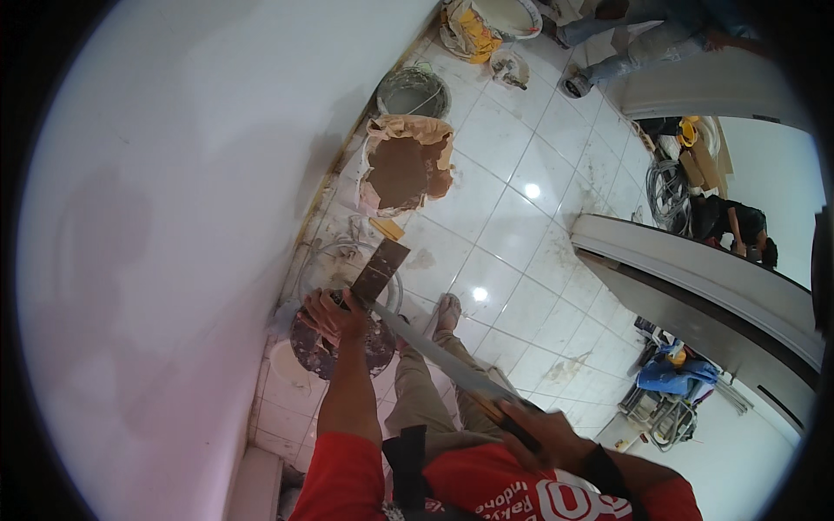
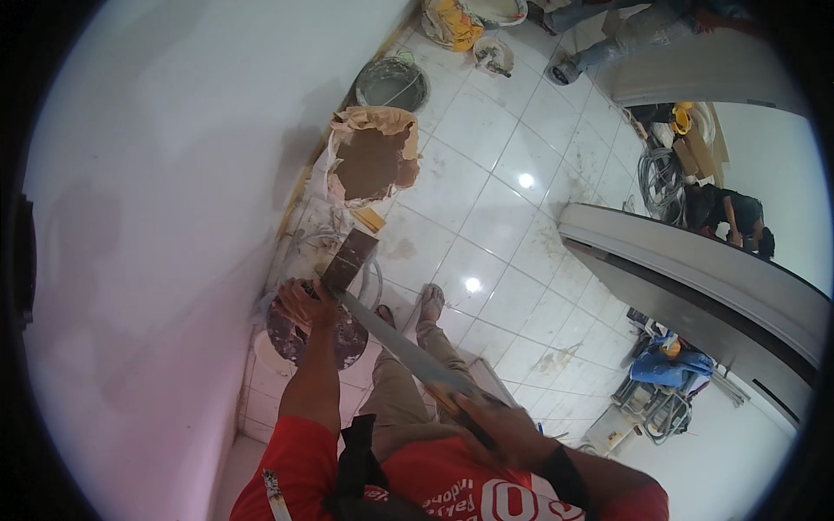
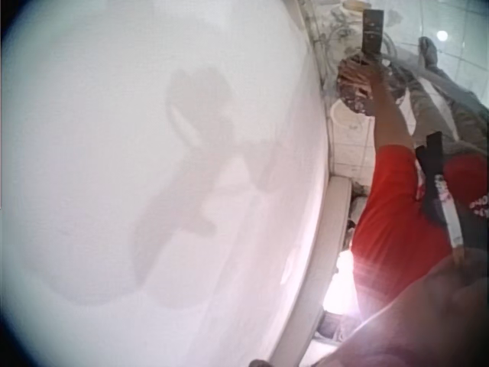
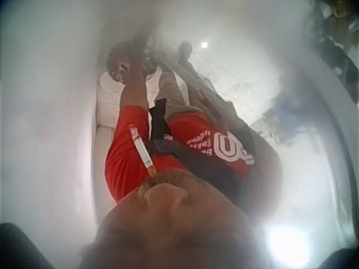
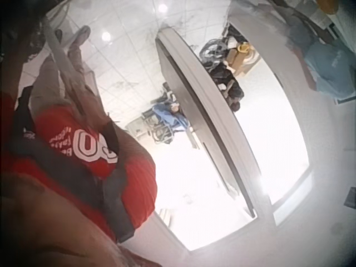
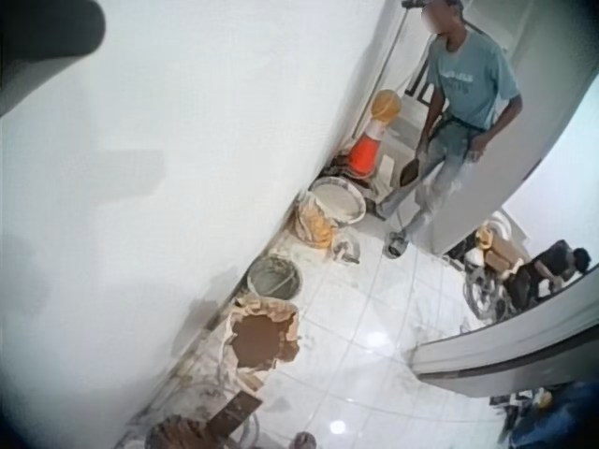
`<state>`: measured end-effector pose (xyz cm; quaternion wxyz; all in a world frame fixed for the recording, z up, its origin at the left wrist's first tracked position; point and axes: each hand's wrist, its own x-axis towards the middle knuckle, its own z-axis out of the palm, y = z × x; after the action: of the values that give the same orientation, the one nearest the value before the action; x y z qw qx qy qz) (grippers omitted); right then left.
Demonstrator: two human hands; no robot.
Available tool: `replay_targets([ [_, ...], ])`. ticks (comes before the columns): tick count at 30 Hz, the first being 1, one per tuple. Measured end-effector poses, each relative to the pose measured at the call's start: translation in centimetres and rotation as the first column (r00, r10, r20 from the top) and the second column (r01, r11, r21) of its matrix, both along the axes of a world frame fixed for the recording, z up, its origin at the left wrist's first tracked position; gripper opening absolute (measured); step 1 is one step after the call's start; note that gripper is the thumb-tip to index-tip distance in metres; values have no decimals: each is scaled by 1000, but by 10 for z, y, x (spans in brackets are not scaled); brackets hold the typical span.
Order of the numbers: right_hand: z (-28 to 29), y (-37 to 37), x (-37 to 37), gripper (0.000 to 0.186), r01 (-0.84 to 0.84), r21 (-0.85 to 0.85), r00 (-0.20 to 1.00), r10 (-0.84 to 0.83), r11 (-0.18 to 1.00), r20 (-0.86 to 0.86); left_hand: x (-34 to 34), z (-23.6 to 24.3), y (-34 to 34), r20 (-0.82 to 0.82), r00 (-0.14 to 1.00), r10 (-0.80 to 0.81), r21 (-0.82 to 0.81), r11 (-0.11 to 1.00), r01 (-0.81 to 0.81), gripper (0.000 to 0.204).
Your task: The person picks up a piece of wood from a pile of debris, carries it to a bucket, and saws the end of the wood by hand.
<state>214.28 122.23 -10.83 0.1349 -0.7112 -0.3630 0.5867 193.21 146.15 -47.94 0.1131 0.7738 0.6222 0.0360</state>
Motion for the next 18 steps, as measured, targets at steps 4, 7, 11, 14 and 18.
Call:
replay_targets([
  [4,-117,83,-22,66,21,149,997,-32,989,76,3,-8,-8,10,1000,-29,39,999,29,42],
  [7,-99,92,-28,59,20,149,990,-41,989,137,-11,-10,-12,17,999,-38,53,998,37,42],
  [11,-11,-7,0,62,18,118,995,-29,993,91,8,-2,5,36,999,4,6,1000,-4,41],
  [14,-19,-2,4,62,51,126,999,-53,991,7,0,-4,-1,18,1000,6,14,1000,-6,40],
  [18,-122,85,-30,59,-23,158,991,2,987,131,7,2,-6,25,999,-43,14,999,43,41],
])
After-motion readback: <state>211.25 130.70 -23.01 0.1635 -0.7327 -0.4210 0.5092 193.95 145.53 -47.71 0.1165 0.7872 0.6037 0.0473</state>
